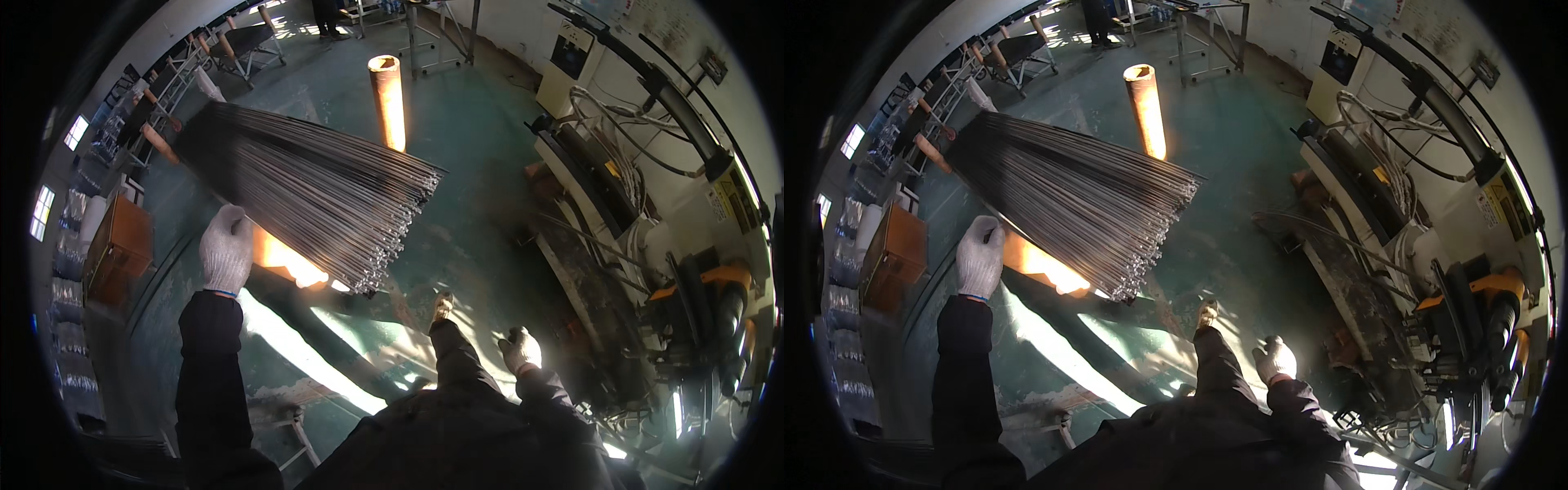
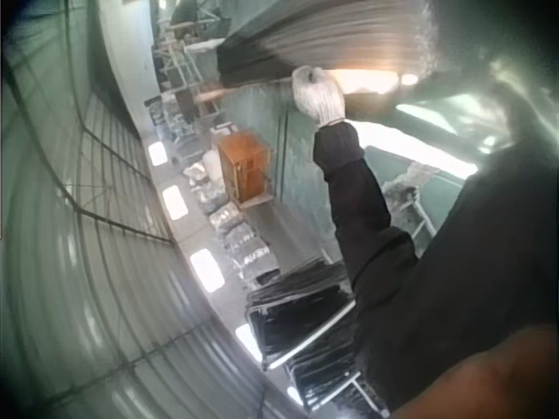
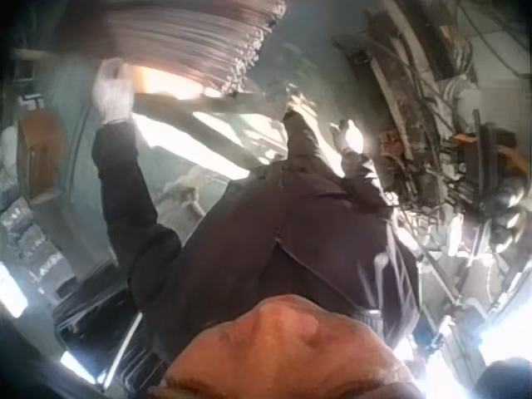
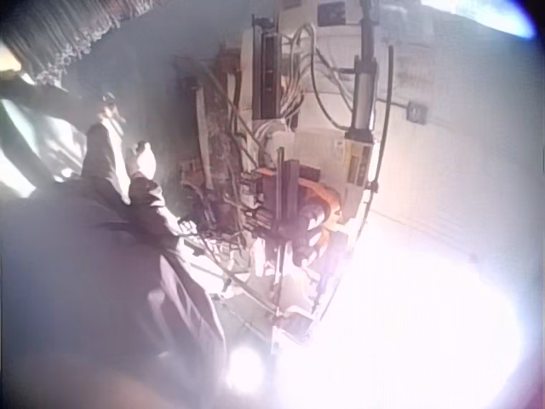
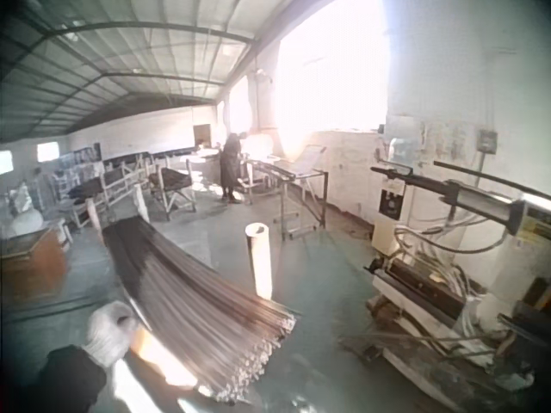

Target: The person repeatedly picks up bundles of long metal rods from a floor stack and feeds them into a yellow industrial bending machine. The rods are guided through rollers and emerge bent, then are placed back onto a growing stack. This cycle repeats throughout the clip.

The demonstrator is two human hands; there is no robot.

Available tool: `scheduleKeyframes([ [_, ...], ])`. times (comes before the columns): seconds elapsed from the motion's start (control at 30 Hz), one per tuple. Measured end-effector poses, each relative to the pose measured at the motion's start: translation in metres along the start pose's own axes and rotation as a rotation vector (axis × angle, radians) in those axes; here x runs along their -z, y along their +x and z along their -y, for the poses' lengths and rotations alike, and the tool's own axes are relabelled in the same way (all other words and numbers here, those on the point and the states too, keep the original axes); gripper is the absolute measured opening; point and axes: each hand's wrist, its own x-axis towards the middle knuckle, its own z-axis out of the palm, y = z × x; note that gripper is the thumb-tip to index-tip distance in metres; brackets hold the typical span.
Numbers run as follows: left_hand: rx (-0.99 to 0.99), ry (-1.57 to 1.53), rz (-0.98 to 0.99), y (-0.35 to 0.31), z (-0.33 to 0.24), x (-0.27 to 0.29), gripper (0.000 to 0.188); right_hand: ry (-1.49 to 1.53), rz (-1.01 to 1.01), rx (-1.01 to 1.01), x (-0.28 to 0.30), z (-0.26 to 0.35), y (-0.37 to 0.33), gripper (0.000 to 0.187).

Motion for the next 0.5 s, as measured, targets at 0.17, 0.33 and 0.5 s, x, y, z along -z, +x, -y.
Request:
scheduleKeyframes([
  [0.17,0.193,0.558,-0.060,0.058,0.067,-0.060,0.029,-0.075,-0.002,0.401,-0.016,0.204,0.153,0.064],
  [0.33,0.370,0.616,-0.151,0.090,0.064,-0.098,0.039,-0.182,0.089,0.503,-0.038,0.355,0.297,0.089],
  [0.5,0.277,0.713,-0.255,0.102,0.071,-0.110,0.032,-0.364,0.012,0.468,-0.081,0.440,0.408,0.115],
])
